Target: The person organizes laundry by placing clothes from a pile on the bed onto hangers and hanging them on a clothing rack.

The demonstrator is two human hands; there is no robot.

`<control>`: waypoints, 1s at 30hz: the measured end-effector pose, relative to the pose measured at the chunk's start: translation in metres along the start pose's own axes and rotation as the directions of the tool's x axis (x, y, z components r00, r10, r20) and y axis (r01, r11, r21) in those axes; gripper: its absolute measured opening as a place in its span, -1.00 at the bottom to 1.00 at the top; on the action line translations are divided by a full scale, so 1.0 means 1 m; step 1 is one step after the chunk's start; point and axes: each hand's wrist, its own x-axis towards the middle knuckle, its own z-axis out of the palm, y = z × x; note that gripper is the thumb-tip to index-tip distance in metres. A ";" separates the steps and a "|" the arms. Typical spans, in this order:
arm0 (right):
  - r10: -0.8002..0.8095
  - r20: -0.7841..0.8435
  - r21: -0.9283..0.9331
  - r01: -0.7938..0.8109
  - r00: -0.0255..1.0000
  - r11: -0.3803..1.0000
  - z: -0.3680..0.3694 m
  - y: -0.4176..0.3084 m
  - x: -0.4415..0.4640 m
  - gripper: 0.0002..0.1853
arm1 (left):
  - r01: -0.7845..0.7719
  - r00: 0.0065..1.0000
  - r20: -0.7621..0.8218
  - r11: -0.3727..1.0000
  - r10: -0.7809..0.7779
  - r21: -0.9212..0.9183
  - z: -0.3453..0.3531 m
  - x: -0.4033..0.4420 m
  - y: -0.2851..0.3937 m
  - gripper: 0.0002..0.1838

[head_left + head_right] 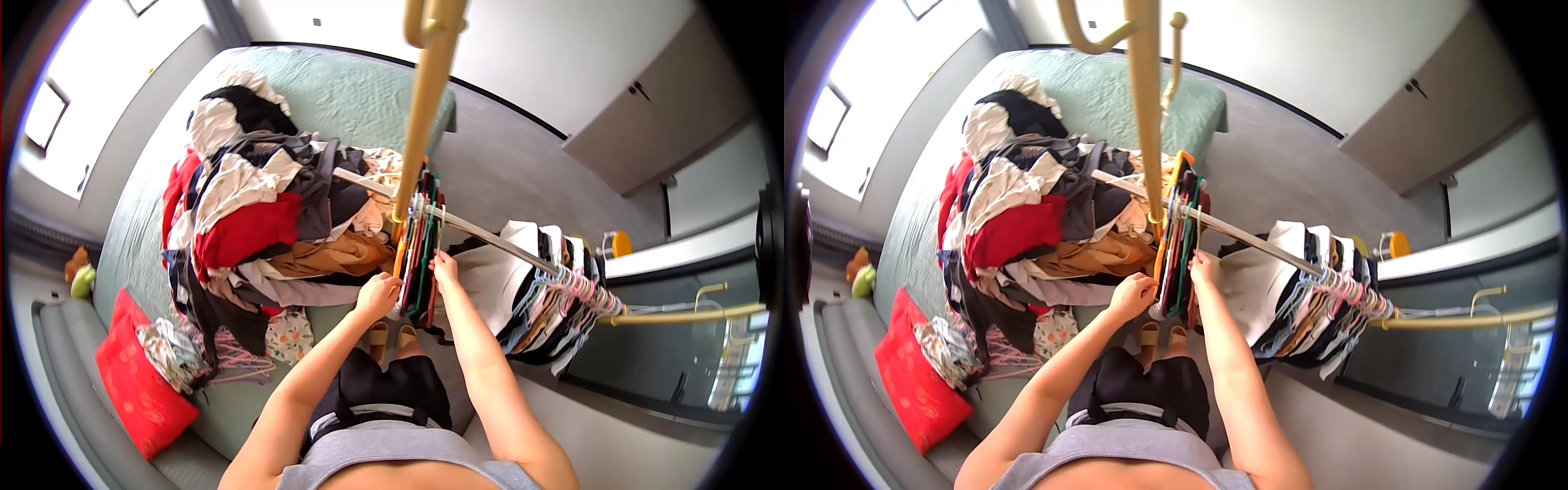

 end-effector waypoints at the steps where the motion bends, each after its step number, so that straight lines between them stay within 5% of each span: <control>1: -0.044 0.006 -0.063 0.044 0.999 0.997 0.001 0.022 0.019 -0.68 | 0.040 0.999 -0.011 0.999 -0.040 -0.002 -0.001 -0.005 -0.003 -0.87; 4: -0.106 0.020 -0.092 0.108 0.994 0.990 0.019 0.024 0.023 -0.69 | 0.146 0.988 -0.059 0.989 -0.146 -0.006 -0.008 -0.023 -0.006 -0.86; 5: 0.091 0.075 -0.044 -0.088 0.993 0.995 0.015 0.004 0.008 -0.70 | 0.144 0.986 -0.088 0.989 -0.144 -0.007 -0.010 -0.030 -0.007 -0.87; 6: -0.181 0.102 -0.217 0.199 0.978 0.956 0.014 0.042 0.041 -0.68 | 0.140 0.983 -0.116 0.990 -0.140 -0.004 -0.011 -0.036 -0.008 -0.88; 8: -0.045 0.114 -0.438 0.091 0.992 0.894 0.027 -0.033 -0.028 -0.58 | 0.171 0.973 -0.151 0.984 -0.175 -0.043 -0.008 -0.048 -0.019 -0.87; 10: -0.447 0.023 -0.734 0.319 0.894 0.600 0.038 -0.034 -0.050 -0.49 | 0.273 0.947 -0.173 0.962 -0.272 -0.015 -0.008 -0.063 -0.029 -0.87; 11: -0.454 0.096 -0.677 0.392 0.886 0.623 0.040 -0.052 -0.070 -0.47 | 0.310 0.927 -0.214 0.950 -0.308 -0.023 -0.009 -0.071 -0.034 -0.87; 12: -0.649 0.155 -0.596 0.594 0.745 0.540 0.046 -0.048 -0.078 -0.49 | 0.347 0.904 -0.254 0.937 -0.344 -0.034 -0.012 -0.081 -0.040 -0.87; 16: -0.606 0.403 -0.448 0.725 0.686 0.524 0.076 -0.044 -0.101 -0.52 | 0.504 0.715 -0.445 0.839 -0.539 -0.206 -0.025 -0.116 -0.084 -0.87; 22: -0.391 0.607 -0.425 0.698 0.692 0.576 0.118 -0.039 -0.114 -0.60 | 0.520 0.333 -0.862 0.837 -0.383 -0.171 -0.133 -0.136 -0.182 -0.85; 28: -0.244 0.629 -0.459 0.607 0.738 0.649 0.170 -0.038 -0.142 -0.68 | 0.785 0.086 -0.890 0.581 -0.448 -0.216 -0.249 -0.135 -0.242 -0.61; 30: -0.240 0.639 -0.421 0.593 0.731 0.686 0.190 -0.030 -0.149 -0.69 | 0.847 0.127 -0.765 0.471 -0.632 -0.248 -0.269 -0.138 -0.256 -0.64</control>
